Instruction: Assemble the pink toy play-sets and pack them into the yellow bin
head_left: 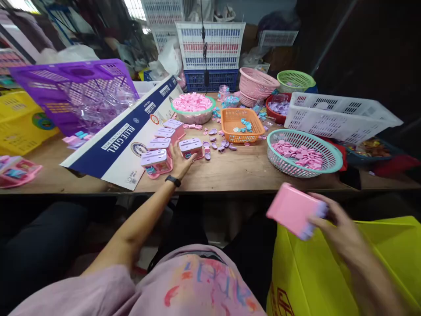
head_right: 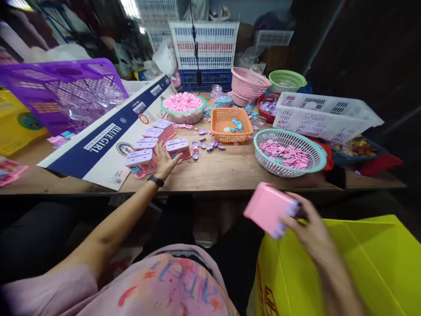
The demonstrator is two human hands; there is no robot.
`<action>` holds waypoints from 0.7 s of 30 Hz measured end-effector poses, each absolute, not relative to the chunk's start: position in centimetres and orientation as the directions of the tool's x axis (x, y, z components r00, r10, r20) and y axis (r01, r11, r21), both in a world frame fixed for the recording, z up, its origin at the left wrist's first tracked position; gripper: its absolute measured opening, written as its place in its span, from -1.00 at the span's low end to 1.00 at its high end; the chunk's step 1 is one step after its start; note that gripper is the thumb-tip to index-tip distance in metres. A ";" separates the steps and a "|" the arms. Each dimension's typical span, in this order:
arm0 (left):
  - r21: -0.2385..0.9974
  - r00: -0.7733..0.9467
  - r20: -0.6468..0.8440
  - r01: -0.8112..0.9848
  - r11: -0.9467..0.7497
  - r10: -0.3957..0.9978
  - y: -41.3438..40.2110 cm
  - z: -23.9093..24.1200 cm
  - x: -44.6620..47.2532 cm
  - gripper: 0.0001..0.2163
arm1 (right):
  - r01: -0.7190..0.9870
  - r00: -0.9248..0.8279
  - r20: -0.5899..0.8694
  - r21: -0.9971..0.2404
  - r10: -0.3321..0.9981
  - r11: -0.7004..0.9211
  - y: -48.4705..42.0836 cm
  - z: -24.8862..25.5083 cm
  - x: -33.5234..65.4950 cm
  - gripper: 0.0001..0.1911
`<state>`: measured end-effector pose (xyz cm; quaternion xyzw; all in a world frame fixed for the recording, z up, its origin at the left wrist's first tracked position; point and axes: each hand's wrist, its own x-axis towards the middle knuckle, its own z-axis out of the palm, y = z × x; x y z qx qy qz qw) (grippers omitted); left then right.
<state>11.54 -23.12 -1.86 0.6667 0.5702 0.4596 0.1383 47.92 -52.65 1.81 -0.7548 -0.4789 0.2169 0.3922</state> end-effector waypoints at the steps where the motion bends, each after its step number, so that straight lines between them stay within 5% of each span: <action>1: 0.695 -0.077 0.506 0.625 -0.354 0.859 -24.4 -1.8 11.5 -0.33 | 0.490 0.452 0.024 -0.842 0.892 -0.226 -51.0 1.5 45.8 -0.54; 4: 0.647 0.047 0.609 0.547 -0.531 0.792 -29.0 -1.7 11.1 -0.47 | 0.375 0.362 -0.055 -0.905 0.930 -0.199 -43.5 0.6 38.4 -0.48; 9: 0.658 0.402 0.517 0.377 -0.651 0.756 -31.6 -2.4 9.7 -0.49 | 0.737 0.299 0.009 -0.637 0.954 -0.225 -31.8 0.6 30.3 -0.48; 11: 0.683 0.471 0.466 0.347 -0.643 0.749 -30.5 -2.8 9.1 -0.54 | 0.766 0.243 0.034 -0.620 0.969 -0.170 -30.0 0.4 29.3 -0.59; 17: 0.764 0.284 0.431 0.390 -0.514 0.857 -28.8 -2.5 5.8 -0.29 | 0.498 0.195 -0.017 -0.860 0.981 -0.114 -30.9 -2.1 29.7 -0.72; 21: 0.608 0.181 0.520 0.608 -0.510 0.835 -30.9 -0.9 5.8 -0.42 | 0.415 0.201 -0.033 -0.903 0.979 -0.115 -32.6 -4.0 28.8 -0.64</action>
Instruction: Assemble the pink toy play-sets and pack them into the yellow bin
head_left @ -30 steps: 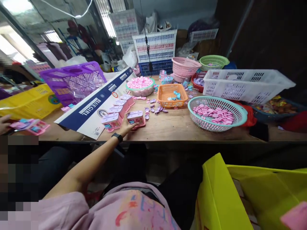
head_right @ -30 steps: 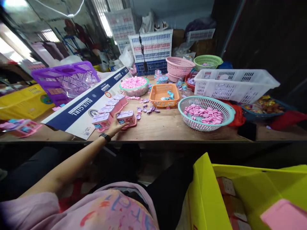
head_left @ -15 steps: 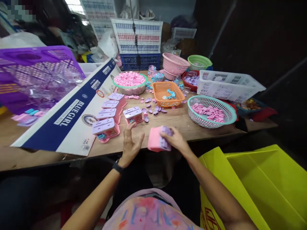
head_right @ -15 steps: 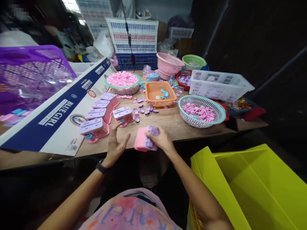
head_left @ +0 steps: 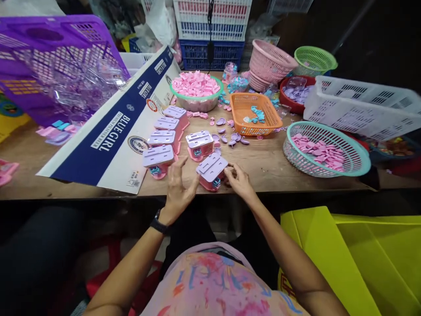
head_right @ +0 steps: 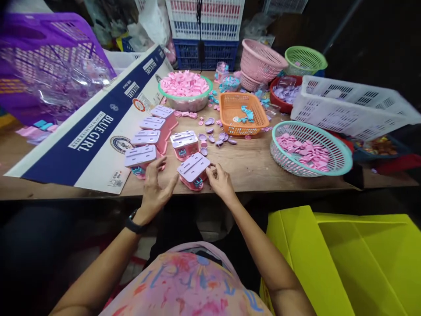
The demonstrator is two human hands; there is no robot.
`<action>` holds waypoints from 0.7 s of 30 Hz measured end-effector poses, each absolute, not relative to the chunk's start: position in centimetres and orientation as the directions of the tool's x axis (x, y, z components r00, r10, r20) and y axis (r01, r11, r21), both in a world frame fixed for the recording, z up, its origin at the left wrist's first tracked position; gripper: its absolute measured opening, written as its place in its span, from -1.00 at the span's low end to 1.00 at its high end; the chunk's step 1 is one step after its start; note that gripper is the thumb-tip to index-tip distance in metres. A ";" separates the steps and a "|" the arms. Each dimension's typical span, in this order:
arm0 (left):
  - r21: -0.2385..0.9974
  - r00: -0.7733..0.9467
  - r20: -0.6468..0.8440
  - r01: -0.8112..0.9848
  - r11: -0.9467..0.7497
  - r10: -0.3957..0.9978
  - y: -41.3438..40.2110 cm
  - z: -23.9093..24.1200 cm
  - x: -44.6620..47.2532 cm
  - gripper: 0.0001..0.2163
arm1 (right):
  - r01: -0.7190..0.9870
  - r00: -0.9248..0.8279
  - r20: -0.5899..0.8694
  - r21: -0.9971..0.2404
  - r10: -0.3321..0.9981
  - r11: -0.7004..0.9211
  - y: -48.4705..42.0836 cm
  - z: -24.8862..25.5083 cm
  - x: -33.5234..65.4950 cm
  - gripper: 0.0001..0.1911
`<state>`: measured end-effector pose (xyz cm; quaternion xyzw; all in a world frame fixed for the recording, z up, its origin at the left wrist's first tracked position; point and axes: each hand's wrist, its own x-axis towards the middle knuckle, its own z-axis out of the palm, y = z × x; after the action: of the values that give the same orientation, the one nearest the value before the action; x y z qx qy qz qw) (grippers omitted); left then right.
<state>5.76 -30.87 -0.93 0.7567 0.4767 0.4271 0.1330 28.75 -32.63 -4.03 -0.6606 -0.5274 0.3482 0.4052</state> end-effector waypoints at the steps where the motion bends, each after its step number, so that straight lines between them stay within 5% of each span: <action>1: 0.545 0.252 0.513 0.643 -0.538 0.821 -31.3 -0.6 6.1 -0.42 | 0.394 0.193 -0.041 -0.912 0.980 -0.116 -33.0 -4.2 28.3 -0.61; 4: 0.368 0.495 0.401 0.683 -0.631 0.771 -31.5 -0.2 7.3 -0.52 | 0.330 0.151 -0.075 -0.936 0.986 -0.122 -33.0 -4.0 27.6 -0.67; 7: 0.282 0.583 0.332 0.689 -0.668 0.741 -29.8 -0.1 7.6 -0.66 | 0.454 0.166 0.029 -0.890 0.986 -0.050 -31.1 -3.8 28.2 -0.72; 12: 0.282 0.647 0.351 0.617 -0.735 0.677 -25.2 -0.3 7.3 -0.68 | 0.748 -0.061 0.256 -0.629 0.965 0.214 -25.0 -5.3 29.4 -0.64; 21: 0.238 0.602 0.315 0.699 -0.675 0.734 -15.7 -0.8 9.5 -0.58 | 0.837 -0.028 0.235 -0.526 0.972 0.151 -18.0 -6.4 30.7 -0.54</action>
<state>9.47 -15.69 -0.75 0.8937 0.4008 0.1965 0.0450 30.67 -17.95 -6.38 -0.6398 -0.7065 0.1220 0.2766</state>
